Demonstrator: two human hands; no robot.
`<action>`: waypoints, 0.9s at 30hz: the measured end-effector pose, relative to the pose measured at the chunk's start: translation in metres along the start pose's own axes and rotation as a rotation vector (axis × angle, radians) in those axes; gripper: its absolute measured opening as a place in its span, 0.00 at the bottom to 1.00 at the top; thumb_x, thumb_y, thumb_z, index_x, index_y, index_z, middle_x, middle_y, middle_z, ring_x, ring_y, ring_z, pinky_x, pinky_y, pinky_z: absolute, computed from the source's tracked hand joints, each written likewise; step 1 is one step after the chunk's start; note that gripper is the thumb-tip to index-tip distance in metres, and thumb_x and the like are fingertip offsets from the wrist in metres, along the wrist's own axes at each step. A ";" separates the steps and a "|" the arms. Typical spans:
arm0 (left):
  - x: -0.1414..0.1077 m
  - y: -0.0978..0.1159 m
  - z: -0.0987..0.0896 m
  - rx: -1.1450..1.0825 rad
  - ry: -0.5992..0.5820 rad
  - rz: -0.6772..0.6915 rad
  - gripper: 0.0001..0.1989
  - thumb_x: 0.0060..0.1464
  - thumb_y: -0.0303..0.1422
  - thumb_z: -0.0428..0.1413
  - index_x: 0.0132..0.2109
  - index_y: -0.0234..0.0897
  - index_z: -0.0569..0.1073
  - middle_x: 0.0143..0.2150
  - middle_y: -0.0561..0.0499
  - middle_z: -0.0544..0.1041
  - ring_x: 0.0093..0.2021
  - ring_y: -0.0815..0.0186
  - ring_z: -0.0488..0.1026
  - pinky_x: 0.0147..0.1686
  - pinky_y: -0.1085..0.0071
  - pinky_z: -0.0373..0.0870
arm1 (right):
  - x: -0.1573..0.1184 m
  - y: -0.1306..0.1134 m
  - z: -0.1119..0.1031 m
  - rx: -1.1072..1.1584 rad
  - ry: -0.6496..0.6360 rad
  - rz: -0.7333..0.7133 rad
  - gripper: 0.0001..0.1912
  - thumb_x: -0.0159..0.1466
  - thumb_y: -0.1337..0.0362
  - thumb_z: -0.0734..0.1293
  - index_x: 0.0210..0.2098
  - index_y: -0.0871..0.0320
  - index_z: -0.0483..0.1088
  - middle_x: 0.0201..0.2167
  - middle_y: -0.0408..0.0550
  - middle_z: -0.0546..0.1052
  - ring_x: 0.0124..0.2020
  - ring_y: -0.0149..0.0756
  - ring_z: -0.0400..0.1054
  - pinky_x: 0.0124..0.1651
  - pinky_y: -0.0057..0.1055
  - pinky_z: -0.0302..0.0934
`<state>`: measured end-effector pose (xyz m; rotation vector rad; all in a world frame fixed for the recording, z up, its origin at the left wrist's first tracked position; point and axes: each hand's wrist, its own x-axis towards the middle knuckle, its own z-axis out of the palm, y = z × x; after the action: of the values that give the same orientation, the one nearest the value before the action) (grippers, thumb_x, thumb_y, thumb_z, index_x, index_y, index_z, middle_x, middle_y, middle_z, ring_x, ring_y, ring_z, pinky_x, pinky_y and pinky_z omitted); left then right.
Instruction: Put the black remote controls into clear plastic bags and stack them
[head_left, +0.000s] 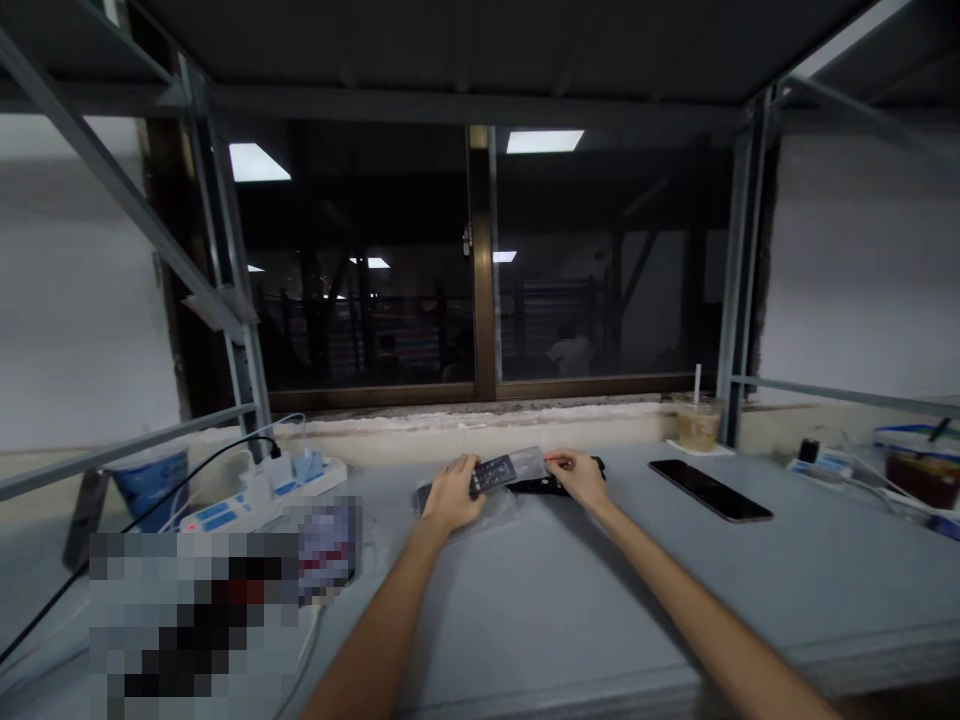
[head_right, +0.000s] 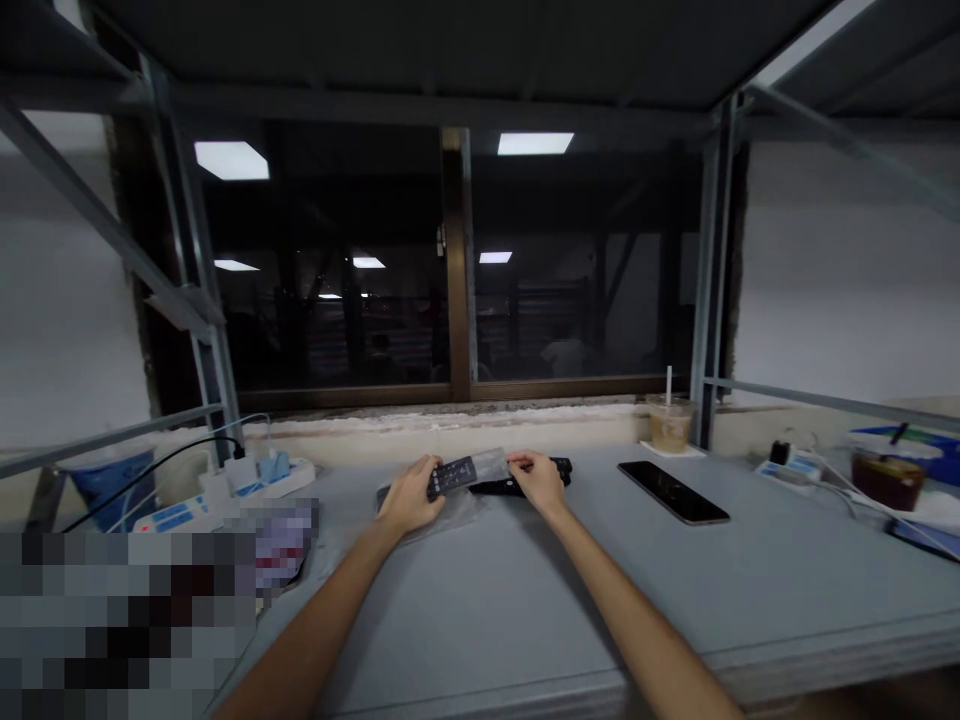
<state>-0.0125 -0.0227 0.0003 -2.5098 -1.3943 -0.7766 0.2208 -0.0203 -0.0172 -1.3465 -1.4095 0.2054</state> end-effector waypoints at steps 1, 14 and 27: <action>0.000 0.001 0.000 -0.001 -0.003 0.003 0.18 0.44 0.30 0.50 0.46 0.38 0.61 0.47 0.48 0.68 0.49 0.60 0.65 0.50 0.66 0.57 | 0.000 0.002 0.001 0.015 -0.023 -0.007 0.11 0.50 0.60 0.63 0.29 0.57 0.75 0.24 0.46 0.76 0.27 0.35 0.69 0.32 0.30 0.60; 0.002 0.002 0.010 0.047 -0.040 0.040 0.25 0.44 0.26 0.48 0.53 0.39 0.60 0.48 0.48 0.69 0.48 0.62 0.65 0.50 0.67 0.58 | -0.002 -0.005 0.004 0.182 -0.183 -0.094 0.13 0.46 0.55 0.68 0.23 0.59 0.74 0.27 0.49 0.77 0.25 0.34 0.66 0.31 0.32 0.60; 0.003 0.014 0.010 -0.020 -0.059 0.154 0.26 0.46 0.27 0.49 0.55 0.40 0.61 0.49 0.47 0.67 0.50 0.61 0.63 0.52 0.64 0.57 | -0.009 -0.006 0.006 0.224 -0.388 -0.136 0.22 0.50 0.47 0.66 0.30 0.60 0.77 0.35 0.55 0.77 0.39 0.43 0.69 0.46 0.40 0.59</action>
<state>0.0043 -0.0246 -0.0056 -2.6378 -1.1978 -0.6952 0.2104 -0.0261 -0.0203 -1.0564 -1.7364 0.5410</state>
